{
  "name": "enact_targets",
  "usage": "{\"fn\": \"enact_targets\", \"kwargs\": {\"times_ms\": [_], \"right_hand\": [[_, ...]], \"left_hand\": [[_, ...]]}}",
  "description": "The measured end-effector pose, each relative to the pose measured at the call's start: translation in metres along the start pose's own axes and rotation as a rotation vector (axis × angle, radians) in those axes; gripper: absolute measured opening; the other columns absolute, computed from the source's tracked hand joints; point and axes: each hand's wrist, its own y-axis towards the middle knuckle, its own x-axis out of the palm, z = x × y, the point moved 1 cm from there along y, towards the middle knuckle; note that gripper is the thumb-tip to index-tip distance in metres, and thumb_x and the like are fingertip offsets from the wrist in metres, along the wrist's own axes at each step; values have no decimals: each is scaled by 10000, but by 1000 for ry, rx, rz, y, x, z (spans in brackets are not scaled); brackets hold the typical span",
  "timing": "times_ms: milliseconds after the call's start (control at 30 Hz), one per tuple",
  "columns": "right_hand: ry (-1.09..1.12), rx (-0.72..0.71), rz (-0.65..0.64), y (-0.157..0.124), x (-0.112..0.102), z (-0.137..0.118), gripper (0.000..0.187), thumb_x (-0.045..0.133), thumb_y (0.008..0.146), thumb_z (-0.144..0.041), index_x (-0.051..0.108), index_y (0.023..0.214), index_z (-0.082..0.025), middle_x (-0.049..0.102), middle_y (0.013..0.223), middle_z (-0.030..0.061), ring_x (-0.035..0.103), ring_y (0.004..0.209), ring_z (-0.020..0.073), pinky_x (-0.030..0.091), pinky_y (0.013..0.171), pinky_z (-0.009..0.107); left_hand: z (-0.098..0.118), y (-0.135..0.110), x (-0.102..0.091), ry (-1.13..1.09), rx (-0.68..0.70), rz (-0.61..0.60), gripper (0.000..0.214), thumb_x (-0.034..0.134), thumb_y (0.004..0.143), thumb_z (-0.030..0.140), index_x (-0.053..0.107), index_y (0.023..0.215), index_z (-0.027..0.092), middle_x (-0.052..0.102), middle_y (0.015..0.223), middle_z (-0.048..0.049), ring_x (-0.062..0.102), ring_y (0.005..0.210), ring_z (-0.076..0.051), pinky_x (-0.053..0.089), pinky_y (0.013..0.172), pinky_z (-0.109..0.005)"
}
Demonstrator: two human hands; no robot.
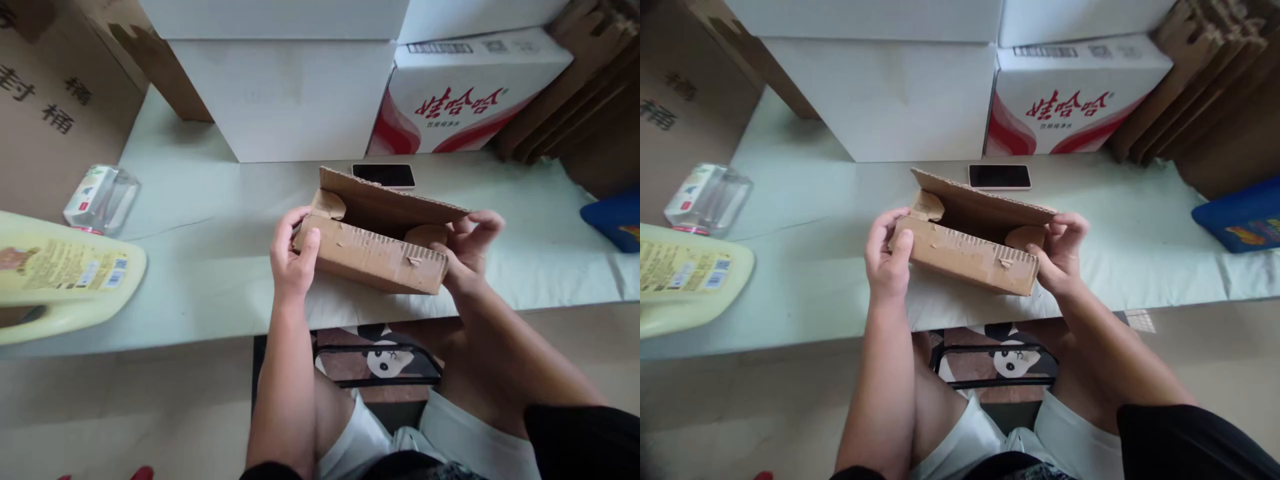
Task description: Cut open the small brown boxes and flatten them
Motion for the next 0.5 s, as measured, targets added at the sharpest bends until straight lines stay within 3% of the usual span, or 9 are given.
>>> {"fn": "enact_targets", "kwargs": {"times_ms": [67, 133, 233, 367, 500], "right_hand": [[92, -76, -37, -3, 2, 1, 464, 671, 843, -484, 512, 1275, -424, 652, 1136, 23, 645, 1105, 264, 523, 1015, 506], [98, -134, -106, -5, 0, 0, 308, 578, 882, -477, 668, 1154, -364, 661, 1109, 42, 621, 1160, 297, 456, 1112, 557], [71, -176, -157, -7, -5, -3, 332, 461, 922, -412, 774, 959, -310, 661, 1098, 60, 592, 1208, 313, 432, 1136, 565], [171, -142, -71, -8, -11, 4, 348, 468, 924, -447, 750, 1088, -326, 661, 1137, 63, 593, 1210, 302, 443, 1120, 539], [158, 77, 66, -12, -13, 29, 424, 526, 920, -506, 618, 1298, -338, 605, 1337, 63, 591, 1244, 273, 503, 1043, 474]], "left_hand": [[-8, 1, 2, 6, 60, 41, 395, 664, 900, 419, 648, 1261, 260, 714, 1173, -61, 673, 1077, -194, 536, 989, -347], [-12, 3, 5, 25, 128, 38, 388, 643, 918, 378, 642, 1296, 288, 700, 1209, -50, 663, 1113, -189, 529, 1011, -351], [-12, 7, 14, 99, 192, -8, 239, 603, 929, 304, 754, 1113, 280, 707, 1210, -37, 656, 1156, -198, 511, 1064, -391], [-11, 13, 19, 144, 127, 26, 229, 589, 855, 209, 805, 914, 257, 734, 1192, -30, 674, 1134, -202, 519, 1058, -415], [-23, 20, 4, 115, -16, 131, 278, 538, 782, 216, 789, 901, 207, 743, 1168, -50, 647, 1207, -235, 482, 1106, -433]]}}
